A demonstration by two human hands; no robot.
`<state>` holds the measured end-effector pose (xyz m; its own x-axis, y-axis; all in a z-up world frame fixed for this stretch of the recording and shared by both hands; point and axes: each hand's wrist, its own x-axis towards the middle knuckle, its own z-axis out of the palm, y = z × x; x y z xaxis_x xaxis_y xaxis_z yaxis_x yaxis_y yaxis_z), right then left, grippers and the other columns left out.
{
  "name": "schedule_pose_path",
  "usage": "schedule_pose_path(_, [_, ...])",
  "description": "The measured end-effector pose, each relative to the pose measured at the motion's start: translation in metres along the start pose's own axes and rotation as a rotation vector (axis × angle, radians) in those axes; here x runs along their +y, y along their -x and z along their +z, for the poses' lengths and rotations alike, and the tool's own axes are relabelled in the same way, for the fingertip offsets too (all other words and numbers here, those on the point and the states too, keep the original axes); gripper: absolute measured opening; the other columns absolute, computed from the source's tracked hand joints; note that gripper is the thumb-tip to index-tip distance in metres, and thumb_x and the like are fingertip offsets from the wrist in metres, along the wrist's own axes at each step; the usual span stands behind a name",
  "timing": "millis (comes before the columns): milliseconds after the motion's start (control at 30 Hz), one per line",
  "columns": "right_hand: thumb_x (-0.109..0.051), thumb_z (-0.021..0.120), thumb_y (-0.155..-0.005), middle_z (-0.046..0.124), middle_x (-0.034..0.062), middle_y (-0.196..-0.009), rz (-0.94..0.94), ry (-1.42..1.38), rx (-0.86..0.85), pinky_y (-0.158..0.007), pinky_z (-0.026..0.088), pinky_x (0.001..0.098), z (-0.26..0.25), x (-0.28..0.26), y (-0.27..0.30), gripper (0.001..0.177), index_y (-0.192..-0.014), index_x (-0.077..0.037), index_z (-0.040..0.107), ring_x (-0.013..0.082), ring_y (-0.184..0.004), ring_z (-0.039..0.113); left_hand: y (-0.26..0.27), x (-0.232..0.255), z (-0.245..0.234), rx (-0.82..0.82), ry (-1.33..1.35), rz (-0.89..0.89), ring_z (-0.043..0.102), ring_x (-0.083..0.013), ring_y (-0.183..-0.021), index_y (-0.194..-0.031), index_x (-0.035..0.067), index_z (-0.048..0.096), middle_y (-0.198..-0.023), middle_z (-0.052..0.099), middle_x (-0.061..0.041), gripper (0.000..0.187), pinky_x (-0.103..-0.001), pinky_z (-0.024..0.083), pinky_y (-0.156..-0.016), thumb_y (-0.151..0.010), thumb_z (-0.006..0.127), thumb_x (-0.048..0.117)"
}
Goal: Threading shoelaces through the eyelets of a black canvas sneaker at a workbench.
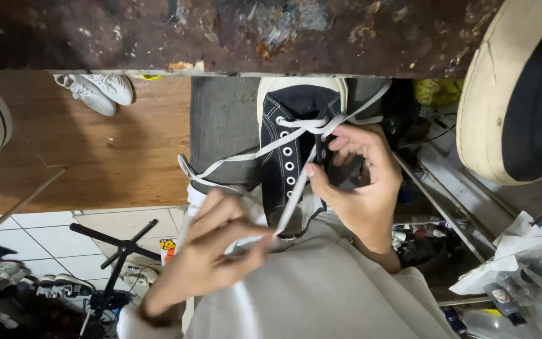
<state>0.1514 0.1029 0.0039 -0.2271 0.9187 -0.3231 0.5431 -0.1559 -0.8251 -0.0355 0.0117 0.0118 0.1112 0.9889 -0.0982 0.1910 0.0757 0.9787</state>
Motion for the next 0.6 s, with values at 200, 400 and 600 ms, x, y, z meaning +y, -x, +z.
schedule_pose_path(200, [0.0, 0.072, -0.077, 0.046, 0.0053, -0.09, 0.046, -0.302, -0.017, -0.078, 0.041, 0.0218, 0.007, 0.015, 0.0, 0.031, -0.098, -0.002, 0.049, 0.0122, -0.08, 0.045, 0.068, -0.034, -0.067, -0.218, 0.187, -0.313, 0.05, -0.0126, -0.072, -0.083, 0.008, 0.069, -0.074, 0.056, 0.001, 0.009, -0.026, 0.041, -0.068, -0.075, 0.073, 0.007])
schedule_pose_path(400, [-0.003, 0.071, -0.08, 0.051, 0.0059, -0.098, -0.004, -0.36, 0.022, -0.074, 0.045, 0.02, 0.01, 0.019, -0.002, 0.023, -0.096, -0.005, 0.053, 0.0116, -0.082, 0.049, 0.142, -0.097, -0.103, -0.256, 0.316, -1.02, 0.058, -0.0191, -0.075, -0.076, 0.002, 0.077, -0.074, 0.067, -0.006, 0.006, -0.032, 0.041, -0.076, -0.074, 0.074, 0.007])
schedule_pose_path(600, [-0.003, 0.061, -0.089, 0.05, 0.0122, -0.097, -0.129, -0.282, 0.104, -0.077, 0.048, 0.0248, 0.009, 0.023, -0.007, 0.01, -0.09, 0.001, 0.052, 0.0185, -0.088, 0.052, 0.113, -0.106, -0.086, -0.274, -0.306, -1.456, 0.054, -0.0255, -0.11, -0.109, 0.009, 0.067, -0.115, 0.065, -0.008, 0.035, -0.038, 0.039, -0.093, -0.083, 0.062, 0.032])
